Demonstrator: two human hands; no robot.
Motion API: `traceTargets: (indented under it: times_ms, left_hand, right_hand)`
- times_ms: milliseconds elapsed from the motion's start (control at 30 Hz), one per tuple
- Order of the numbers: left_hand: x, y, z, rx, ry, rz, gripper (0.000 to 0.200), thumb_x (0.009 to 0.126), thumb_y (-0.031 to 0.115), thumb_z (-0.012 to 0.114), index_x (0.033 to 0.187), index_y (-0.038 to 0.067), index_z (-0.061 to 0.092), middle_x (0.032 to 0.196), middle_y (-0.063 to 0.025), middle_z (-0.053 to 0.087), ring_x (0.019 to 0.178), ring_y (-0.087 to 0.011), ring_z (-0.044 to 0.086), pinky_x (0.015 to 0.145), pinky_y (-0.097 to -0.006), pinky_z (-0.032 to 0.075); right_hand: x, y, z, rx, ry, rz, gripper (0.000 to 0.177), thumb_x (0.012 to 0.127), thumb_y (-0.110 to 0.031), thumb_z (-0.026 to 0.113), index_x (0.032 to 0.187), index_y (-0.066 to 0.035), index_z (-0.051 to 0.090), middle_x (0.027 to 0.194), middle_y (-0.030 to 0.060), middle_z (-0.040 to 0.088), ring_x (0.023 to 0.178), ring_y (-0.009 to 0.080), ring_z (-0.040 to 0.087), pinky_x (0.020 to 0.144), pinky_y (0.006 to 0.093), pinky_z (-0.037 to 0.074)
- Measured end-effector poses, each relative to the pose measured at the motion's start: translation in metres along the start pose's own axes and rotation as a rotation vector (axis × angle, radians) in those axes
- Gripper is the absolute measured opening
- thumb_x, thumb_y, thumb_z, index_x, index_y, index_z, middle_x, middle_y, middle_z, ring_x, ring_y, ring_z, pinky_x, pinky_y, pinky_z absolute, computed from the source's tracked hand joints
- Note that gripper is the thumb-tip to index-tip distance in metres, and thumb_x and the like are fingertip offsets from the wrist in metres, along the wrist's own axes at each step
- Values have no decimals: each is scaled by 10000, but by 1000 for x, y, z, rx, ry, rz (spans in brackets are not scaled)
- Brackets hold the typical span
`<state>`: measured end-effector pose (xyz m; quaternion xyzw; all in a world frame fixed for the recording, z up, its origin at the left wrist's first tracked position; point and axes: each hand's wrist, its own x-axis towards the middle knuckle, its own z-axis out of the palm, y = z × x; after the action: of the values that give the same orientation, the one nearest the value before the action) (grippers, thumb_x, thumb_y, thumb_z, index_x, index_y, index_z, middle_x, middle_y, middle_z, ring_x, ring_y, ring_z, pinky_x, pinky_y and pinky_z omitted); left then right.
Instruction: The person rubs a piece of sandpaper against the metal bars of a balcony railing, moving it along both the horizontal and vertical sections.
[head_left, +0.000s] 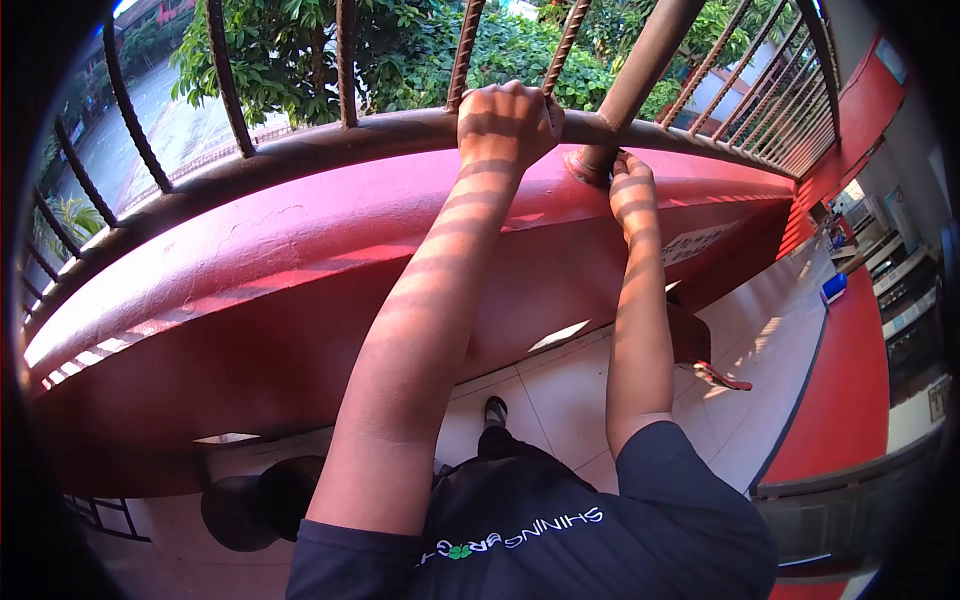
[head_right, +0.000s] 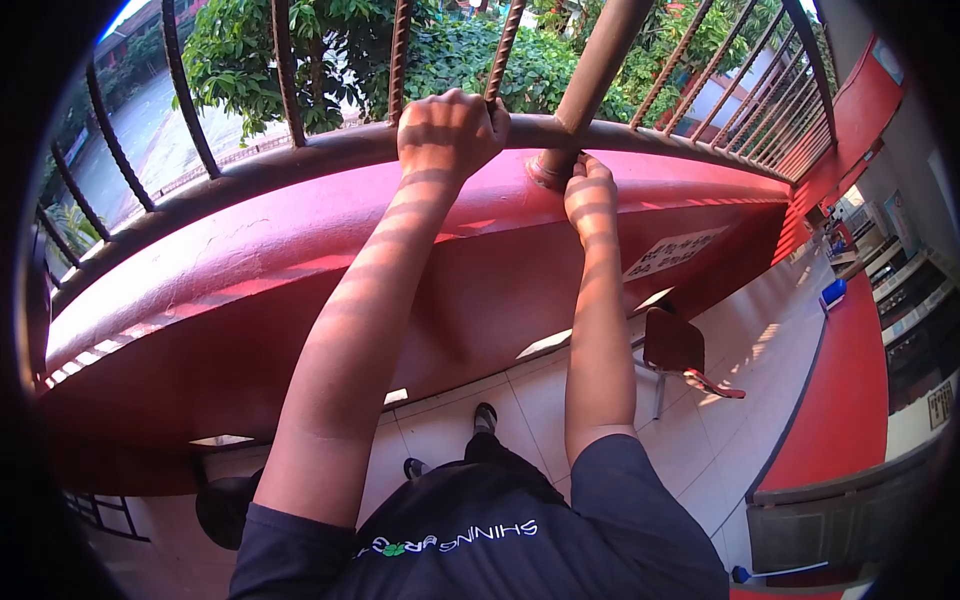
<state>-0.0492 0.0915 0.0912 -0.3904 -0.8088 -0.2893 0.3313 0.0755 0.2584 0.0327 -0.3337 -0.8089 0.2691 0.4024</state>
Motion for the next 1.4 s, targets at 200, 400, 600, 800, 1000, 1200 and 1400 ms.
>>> traceTargets:
  times_ms: [200,400,600,800,1000,1200,1400]
  left_hand:
    - [-1,0,-1,19,-16,22,403,929,342,483,707,118,733,760,-100,723,701,-249,717,648,-402,553]
    - [-1,-1,0,11,-10,25,392,929,352,492,727,122,737,750,-93,721,693,-251,715,651,-417,542]
    - [-3,1,-1,9,-21,20,398,928,354,494,713,125,737,747,-94,723,702,-252,720,629,-416,538]
    - [-2,-1,2,17,9,34,385,922,352,503,715,128,738,728,-102,716,679,-254,712,626,-415,537]
    - [0,-1,0,28,1,22,383,921,356,508,717,128,738,745,-99,719,697,-248,716,625,-415,536]
    - [-1,0,-1,15,-59,17,397,931,354,495,717,121,734,750,-103,720,699,-252,716,648,-424,537]
    - [-2,-1,2,25,-20,36,402,937,358,487,722,126,736,753,-100,722,698,-250,716,632,-419,535]
  right_hand:
    - [-1,3,-9,226,-84,56,339,1001,-114,460,1268,28,613,1168,211,687,1119,279,638,969,344,446]
    - [-3,-4,-11,191,-93,119,351,1013,-101,445,1300,39,592,1207,177,675,1159,235,607,1010,330,418]
    - [-1,-1,-8,132,-124,80,346,1057,-148,428,1311,25,585,1189,111,677,1105,157,602,960,289,432]
    - [-5,-7,-15,156,-153,107,343,1041,-124,434,1303,39,585,1151,153,680,1120,223,610,992,311,417]
    - [-11,-12,-18,133,-97,108,368,1029,-112,447,1345,50,544,1307,181,628,1236,248,568,1054,331,395]
    - [16,9,-27,89,-322,60,340,1020,-136,483,1310,4,593,1238,142,662,1172,213,585,1020,339,408]
    - [23,11,-26,192,-383,42,354,857,-108,650,1182,34,628,1075,89,670,1069,194,589,993,312,392]
